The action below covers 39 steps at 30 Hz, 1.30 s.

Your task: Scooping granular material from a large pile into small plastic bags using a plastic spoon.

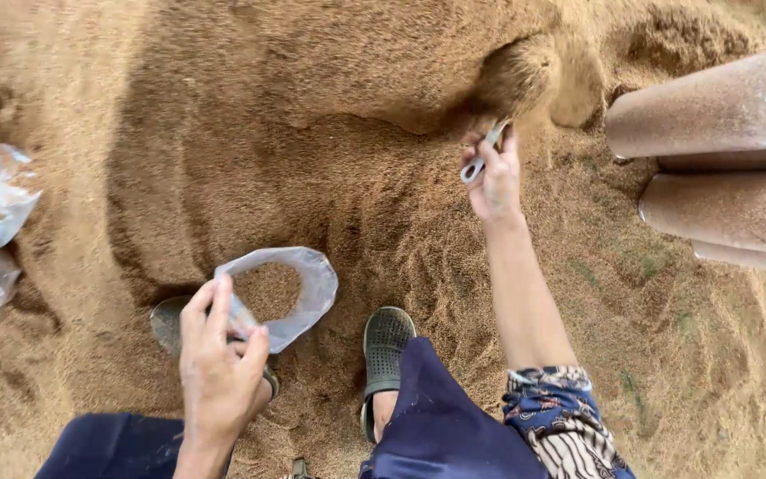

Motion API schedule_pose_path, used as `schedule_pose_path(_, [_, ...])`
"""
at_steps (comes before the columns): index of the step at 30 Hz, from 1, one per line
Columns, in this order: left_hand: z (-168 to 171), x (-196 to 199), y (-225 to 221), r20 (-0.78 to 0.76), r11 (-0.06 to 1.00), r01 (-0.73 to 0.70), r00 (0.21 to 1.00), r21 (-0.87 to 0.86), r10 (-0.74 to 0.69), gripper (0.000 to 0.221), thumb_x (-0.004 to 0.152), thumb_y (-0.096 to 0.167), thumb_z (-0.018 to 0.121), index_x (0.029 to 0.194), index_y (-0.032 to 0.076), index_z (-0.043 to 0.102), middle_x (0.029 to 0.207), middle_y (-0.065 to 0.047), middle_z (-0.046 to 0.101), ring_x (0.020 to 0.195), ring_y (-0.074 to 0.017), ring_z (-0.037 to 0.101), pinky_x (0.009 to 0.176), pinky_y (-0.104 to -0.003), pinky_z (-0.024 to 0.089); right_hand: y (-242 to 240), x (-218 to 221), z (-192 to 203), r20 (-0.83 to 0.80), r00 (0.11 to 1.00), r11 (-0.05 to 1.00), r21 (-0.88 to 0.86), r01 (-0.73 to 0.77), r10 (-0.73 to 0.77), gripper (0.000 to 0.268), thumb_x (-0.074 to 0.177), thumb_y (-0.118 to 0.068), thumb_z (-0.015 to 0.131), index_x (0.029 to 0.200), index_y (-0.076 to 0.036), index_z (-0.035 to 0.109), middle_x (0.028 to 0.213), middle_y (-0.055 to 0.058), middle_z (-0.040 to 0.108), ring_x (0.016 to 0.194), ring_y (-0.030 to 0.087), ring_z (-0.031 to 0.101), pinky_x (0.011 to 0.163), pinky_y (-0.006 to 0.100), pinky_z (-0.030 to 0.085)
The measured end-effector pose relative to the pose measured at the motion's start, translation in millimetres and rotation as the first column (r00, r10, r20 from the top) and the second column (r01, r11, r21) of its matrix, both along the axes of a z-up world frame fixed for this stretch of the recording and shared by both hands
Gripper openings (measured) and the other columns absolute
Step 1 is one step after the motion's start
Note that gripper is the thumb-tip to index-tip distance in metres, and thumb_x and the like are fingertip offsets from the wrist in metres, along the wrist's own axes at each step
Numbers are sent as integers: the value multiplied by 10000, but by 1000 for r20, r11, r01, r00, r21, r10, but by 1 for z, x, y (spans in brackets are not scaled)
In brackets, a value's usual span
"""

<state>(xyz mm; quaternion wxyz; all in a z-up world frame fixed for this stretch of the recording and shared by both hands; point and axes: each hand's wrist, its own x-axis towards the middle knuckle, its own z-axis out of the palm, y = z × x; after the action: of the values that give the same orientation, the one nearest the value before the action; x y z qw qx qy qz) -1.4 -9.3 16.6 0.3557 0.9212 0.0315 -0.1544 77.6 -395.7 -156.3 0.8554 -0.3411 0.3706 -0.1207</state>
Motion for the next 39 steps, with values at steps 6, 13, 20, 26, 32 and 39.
schedule_pose_path(6, [-16, -17, 12, 216, 999, 26, 976, -24, -20, 743, 774, 4, 711, 1474, -84, 479, 1377, -336, 490, 1267, -502, 534, 1023, -537, 485, 66, -39, 53, 37, 902, 899, -105, -425, 431, 494, 1025, -83, 492, 1493, -195, 379, 1012, 71, 658, 735, 65, 629, 690, 202, 547])
schedule_pose_path(13, [-37, -23, 16, 208, 996, -14, 978, -93, 33, 742, 753, 6, 696, 1466, -44, 500, 1421, -251, 486, 1335, -416, 516, 1116, -462, 426, 128, -89, 124, -8, 606, 576, -305, -759, 795, 592, 975, -39, 473, 1548, -117, 351, 951, 169, 652, 759, 183, 637, 671, 287, 552])
schedule_pose_path(20, [-37, -18, 19, 235, 999, 46, 971, -26, -39, 766, 735, -18, 721, 1465, -49, 490, 1416, -236, 472, 1334, -407, 513, 1098, -459, 452, 153, -105, 119, -367, 601, -418, -906, -59, 710, 485, 1007, -165, 488, 1492, -158, 507, 927, 52, 662, 761, 189, 632, 696, 301, 526])
schedule_pose_path(26, [-8, -14, 20, 73, 998, -10, 997, -59, 14, 773, 789, 58, 690, 1515, -37, 444, 1461, -266, 431, 1249, -404, 555, 905, -360, 562, 119, -89, 52, -78, 799, 168, -961, -219, 596, 404, 1020, -31, 501, 1420, 13, 540, 930, 179, 697, 837, 304, 647, 786, 398, 543])
schedule_pose_path(32, [4, -5, 15, 45, 999, 29, 999, -30, -28, 733, 809, 3, 661, 1486, -109, 406, 1412, -224, 412, 933, -199, 573, 746, -276, 576, 11, -106, -31, -435, 900, 846, -492, -205, -36, 538, 1066, -92, 466, 1578, -209, 352, 986, 14, 733, 625, 26, 567, 505, 142, 463])
schedule_pose_path(39, [1, 1, 11, -14, 999, 5, 1000, -35, -6, 761, 803, -32, 668, 1506, -91, 383, 1402, -225, 404, 883, -176, 555, 707, -248, 601, -7, -109, -82, -495, 864, 960, -275, -53, -95, 618, 1011, -65, 511, 1593, -190, 341, 982, 51, 665, 667, 43, 523, 575, 177, 462])
